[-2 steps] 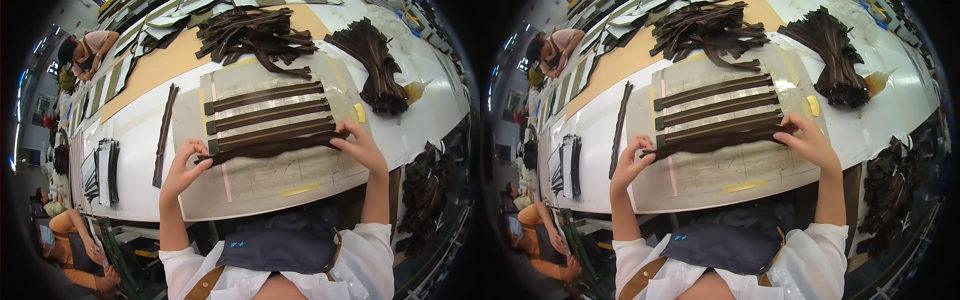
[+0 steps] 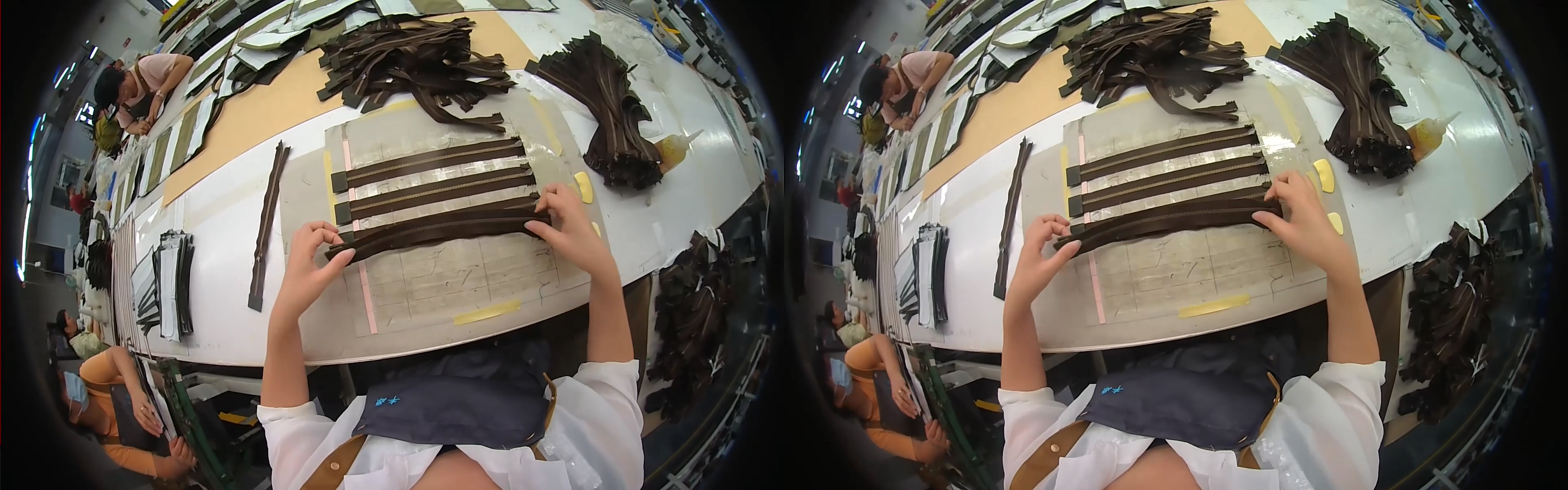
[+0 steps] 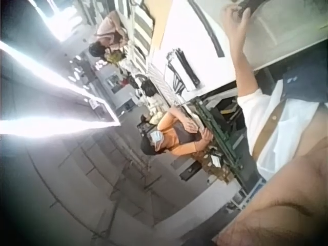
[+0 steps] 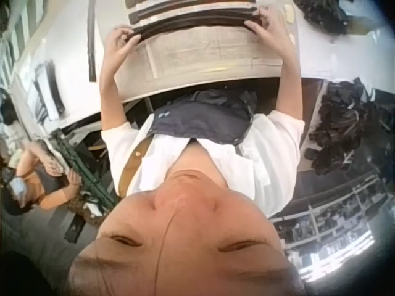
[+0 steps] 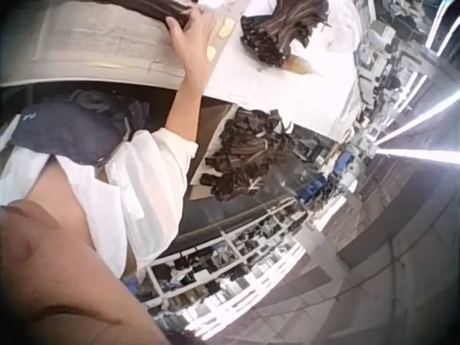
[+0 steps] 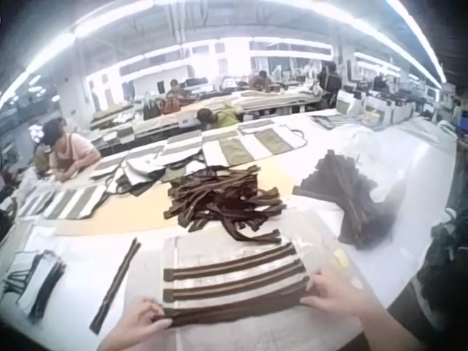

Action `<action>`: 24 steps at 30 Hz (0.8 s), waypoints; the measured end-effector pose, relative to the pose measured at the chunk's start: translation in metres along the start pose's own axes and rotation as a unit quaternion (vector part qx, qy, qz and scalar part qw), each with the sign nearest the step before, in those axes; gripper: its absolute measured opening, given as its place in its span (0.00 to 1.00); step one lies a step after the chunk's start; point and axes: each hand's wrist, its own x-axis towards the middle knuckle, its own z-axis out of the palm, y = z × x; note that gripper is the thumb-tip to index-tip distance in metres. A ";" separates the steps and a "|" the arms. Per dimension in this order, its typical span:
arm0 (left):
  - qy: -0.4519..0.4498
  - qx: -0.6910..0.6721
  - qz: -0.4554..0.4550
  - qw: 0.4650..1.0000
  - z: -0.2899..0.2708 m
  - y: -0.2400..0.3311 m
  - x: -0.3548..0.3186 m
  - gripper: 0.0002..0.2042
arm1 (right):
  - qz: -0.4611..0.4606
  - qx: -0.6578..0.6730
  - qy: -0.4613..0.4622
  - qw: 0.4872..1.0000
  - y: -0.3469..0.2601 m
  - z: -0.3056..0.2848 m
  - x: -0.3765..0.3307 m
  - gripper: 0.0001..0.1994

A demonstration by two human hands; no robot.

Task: Arranging and grouping leather strips on a template/mat in a workshop environment.

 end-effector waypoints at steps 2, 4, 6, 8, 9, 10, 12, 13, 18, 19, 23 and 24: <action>0.019 0.122 0.052 0.991 0.009 -0.001 0.001 0.10 | -0.103 -0.101 0.068 0.987 0.003 0.012 0.007 0.12; -0.005 0.054 -0.056 0.997 0.014 0.002 0.000 0.11 | -0.049 -0.126 0.053 0.989 -0.001 0.018 0.010 0.13; -0.003 0.068 -0.057 0.996 0.012 0.010 0.002 0.12 | -0.044 -0.125 0.050 0.990 -0.004 0.016 0.012 0.13; -0.029 0.002 -0.133 0.991 0.010 0.015 0.006 0.11 | 0.041 -0.056 -0.004 0.998 -0.012 0.011 0.013 0.12; -0.027 0.003 -0.133 0.991 0.009 0.016 0.007 0.11 | 0.039 -0.055 -0.004 0.998 -0.012 0.010 0.014 0.12; -0.051 0.019 -0.128 0.990 0.008 0.015 0.007 0.11 | 0.028 -0.074 -0.024 0.997 -0.010 0.009 0.014 0.11; -0.078 0.035 -0.125 0.989 0.007 0.011 0.008 0.11 | 0.020 -0.091 -0.047 0.995 -0.008 0.006 0.014 0.10; -0.081 0.031 -0.047 0.995 0.003 0.012 0.004 0.10 | 0.004 -0.030 -0.098 0.995 -0.017 -0.003 0.009 0.10; -0.151 -0.101 -0.017 0.983 -0.029 0.003 -0.006 0.11 | -0.064 0.129 -0.216 0.966 -0.040 -0.045 0.001 0.11; -0.172 -0.138 -0.046 0.974 -0.033 -0.006 0.000 0.11 | -0.051 0.111 -0.204 0.971 -0.039 -0.046 0.009 0.11; 0.017 0.103 0.085 0.991 -0.006 -0.014 0.039 0.13 | -0.125 -0.034 -0.048 0.990 0.001 -0.011 0.048 0.11; 0.019 0.100 0.092 0.991 0.001 -0.012 0.048 0.13 | -0.086 -0.093 -0.029 0.992 0.006 -0.006 0.053 0.11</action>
